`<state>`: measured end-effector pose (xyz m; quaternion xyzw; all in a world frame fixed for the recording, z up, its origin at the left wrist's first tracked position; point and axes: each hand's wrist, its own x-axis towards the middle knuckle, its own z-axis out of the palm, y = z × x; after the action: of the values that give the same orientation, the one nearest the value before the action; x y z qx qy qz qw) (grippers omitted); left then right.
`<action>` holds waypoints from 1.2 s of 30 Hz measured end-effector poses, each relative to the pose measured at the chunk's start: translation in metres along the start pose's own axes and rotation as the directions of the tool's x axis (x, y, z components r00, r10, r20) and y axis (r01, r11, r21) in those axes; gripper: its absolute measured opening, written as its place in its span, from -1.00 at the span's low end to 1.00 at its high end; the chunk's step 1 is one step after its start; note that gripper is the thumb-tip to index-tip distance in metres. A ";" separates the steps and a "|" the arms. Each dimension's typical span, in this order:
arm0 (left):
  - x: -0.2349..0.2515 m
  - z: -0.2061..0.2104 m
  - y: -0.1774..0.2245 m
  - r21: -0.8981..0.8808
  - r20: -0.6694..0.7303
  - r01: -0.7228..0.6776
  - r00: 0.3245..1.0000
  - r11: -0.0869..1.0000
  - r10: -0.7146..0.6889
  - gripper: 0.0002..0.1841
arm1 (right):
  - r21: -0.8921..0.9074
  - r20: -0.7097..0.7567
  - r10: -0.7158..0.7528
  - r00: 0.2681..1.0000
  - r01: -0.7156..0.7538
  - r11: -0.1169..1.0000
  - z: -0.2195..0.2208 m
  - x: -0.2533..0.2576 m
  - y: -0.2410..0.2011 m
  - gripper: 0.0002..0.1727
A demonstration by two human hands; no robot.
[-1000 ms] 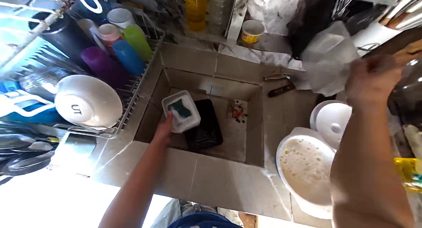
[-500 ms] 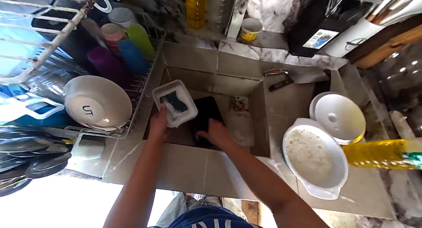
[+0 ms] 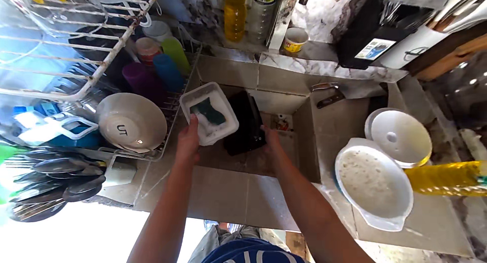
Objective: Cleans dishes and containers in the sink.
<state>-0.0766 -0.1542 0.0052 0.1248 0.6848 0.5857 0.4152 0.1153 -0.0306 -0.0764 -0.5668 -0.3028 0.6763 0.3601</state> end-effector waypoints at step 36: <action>0.023 0.092 -0.033 0.229 0.164 0.096 0.977 0.969 -0.135 -0.41 | -0.916 -0.166 0.015 0.986 -0.160 0.368 -0.078 0.029 -0.043 -0.34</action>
<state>-0.0146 -0.0845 -0.0313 0.1817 0.7115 0.4676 0.4921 0.1953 0.0178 -0.0703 -0.7285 -0.5749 0.3708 -0.0367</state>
